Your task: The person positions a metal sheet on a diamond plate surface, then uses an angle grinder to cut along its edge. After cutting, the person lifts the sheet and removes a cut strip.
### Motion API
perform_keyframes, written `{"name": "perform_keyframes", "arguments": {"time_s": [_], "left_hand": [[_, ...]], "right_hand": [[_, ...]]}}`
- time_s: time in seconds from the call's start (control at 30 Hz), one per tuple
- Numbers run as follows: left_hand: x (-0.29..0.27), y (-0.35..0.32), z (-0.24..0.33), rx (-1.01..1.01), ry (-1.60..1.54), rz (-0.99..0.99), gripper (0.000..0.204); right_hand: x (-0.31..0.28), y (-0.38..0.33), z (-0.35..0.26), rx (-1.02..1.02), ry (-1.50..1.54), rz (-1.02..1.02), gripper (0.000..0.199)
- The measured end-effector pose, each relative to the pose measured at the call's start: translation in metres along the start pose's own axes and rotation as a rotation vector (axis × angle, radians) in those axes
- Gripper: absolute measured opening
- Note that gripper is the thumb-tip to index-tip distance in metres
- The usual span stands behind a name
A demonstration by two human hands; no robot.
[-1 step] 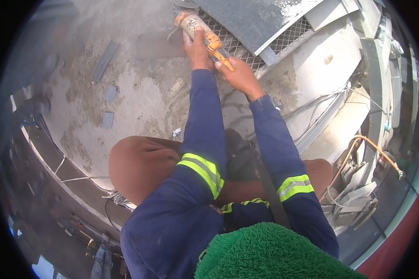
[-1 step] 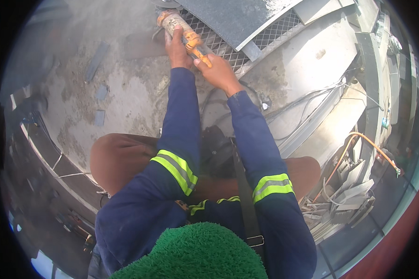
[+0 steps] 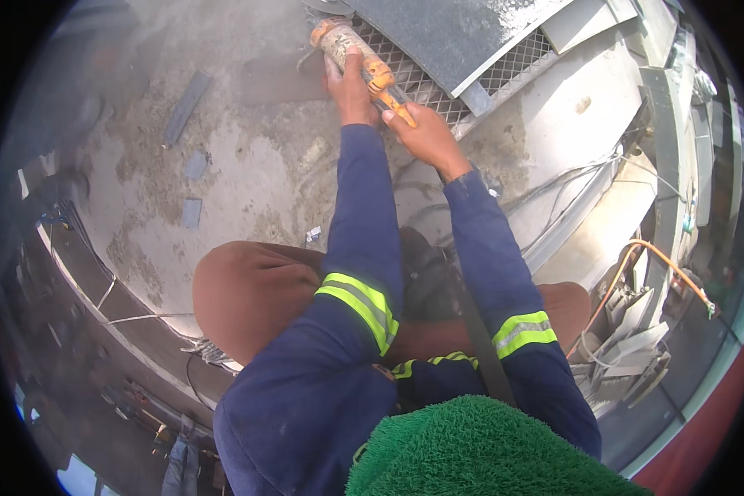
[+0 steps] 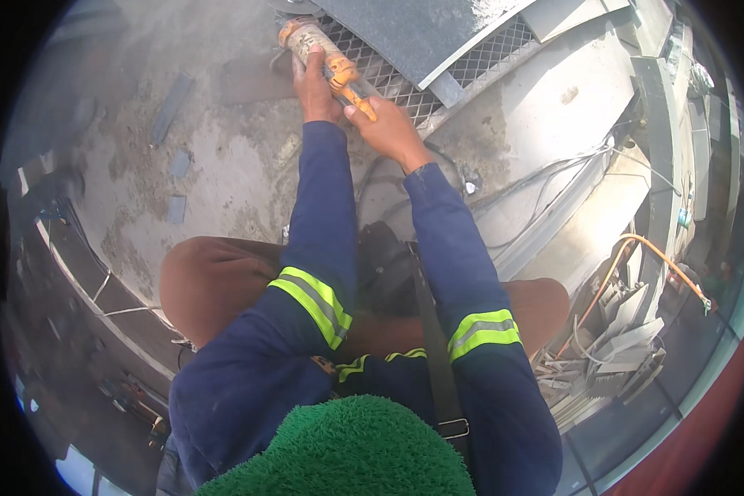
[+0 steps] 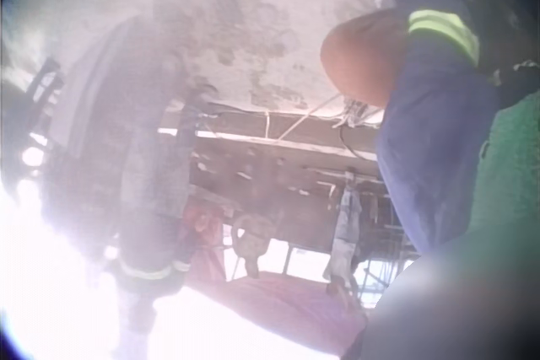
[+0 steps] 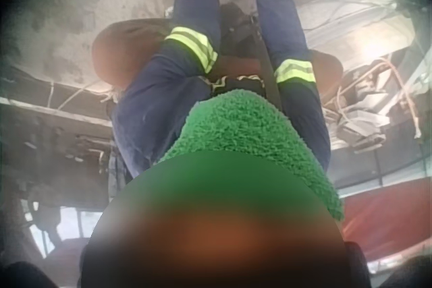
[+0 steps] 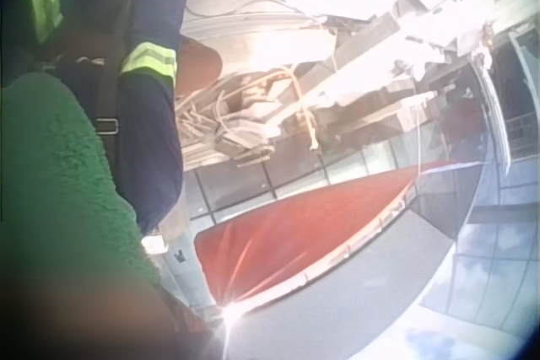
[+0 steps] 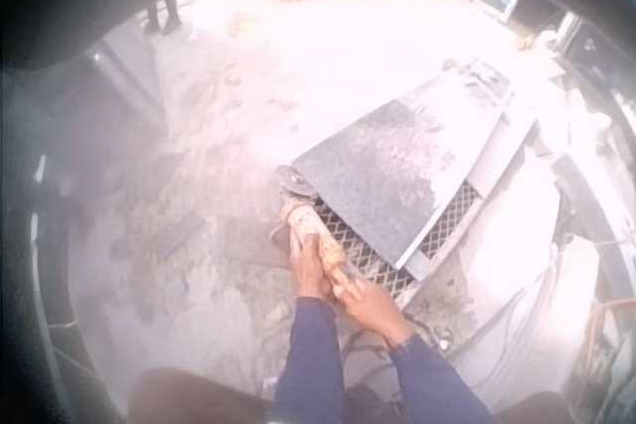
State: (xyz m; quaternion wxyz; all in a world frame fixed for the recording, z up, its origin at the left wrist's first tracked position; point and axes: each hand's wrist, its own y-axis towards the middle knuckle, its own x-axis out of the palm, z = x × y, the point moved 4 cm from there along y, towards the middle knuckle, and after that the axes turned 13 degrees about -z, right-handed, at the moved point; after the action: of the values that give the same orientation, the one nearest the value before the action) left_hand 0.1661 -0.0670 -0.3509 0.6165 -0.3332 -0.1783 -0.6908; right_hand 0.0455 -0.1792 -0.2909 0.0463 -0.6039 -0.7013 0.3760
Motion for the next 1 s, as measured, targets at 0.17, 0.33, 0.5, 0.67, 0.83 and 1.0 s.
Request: {"name": "perform_keyframes", "arguments": {"time_s": [0.17, 0.33, 0.5, 0.67, 0.83, 1.0], "left_hand": [[0.003, -0.011, 0.002, -0.02, 0.005, -0.008, 0.067], [0.01, -0.012, 0.005, 0.001, -0.004, -0.011, 0.068], [0.014, -0.021, 0.007, 0.014, -0.028, 0.019, 0.06], [0.013, -0.01, 0.008, 0.018, -0.031, 0.005, 0.054], [0.006, 0.01, 0.005, 0.006, -0.019, -0.002, 0.054], [0.003, 0.014, 0.002, 0.033, -0.026, -0.017, 0.056]], "right_hand": [[0.0, -0.013, 0.001, 0.01, -0.003, -0.004, 0.057], [-0.003, -0.012, 0.001, -0.028, -0.004, 0.021, 0.057], [0.002, -0.016, 0.009, 0.033, 0.038, -0.009, 0.058], [0.001, -0.001, 0.01, -0.076, -0.013, 0.065, 0.054], [-0.001, 0.018, 0.006, -0.06, -0.016, 0.039, 0.053], [-0.003, 0.015, 0.0, -0.003, -0.014, 0.025, 0.058]]}}
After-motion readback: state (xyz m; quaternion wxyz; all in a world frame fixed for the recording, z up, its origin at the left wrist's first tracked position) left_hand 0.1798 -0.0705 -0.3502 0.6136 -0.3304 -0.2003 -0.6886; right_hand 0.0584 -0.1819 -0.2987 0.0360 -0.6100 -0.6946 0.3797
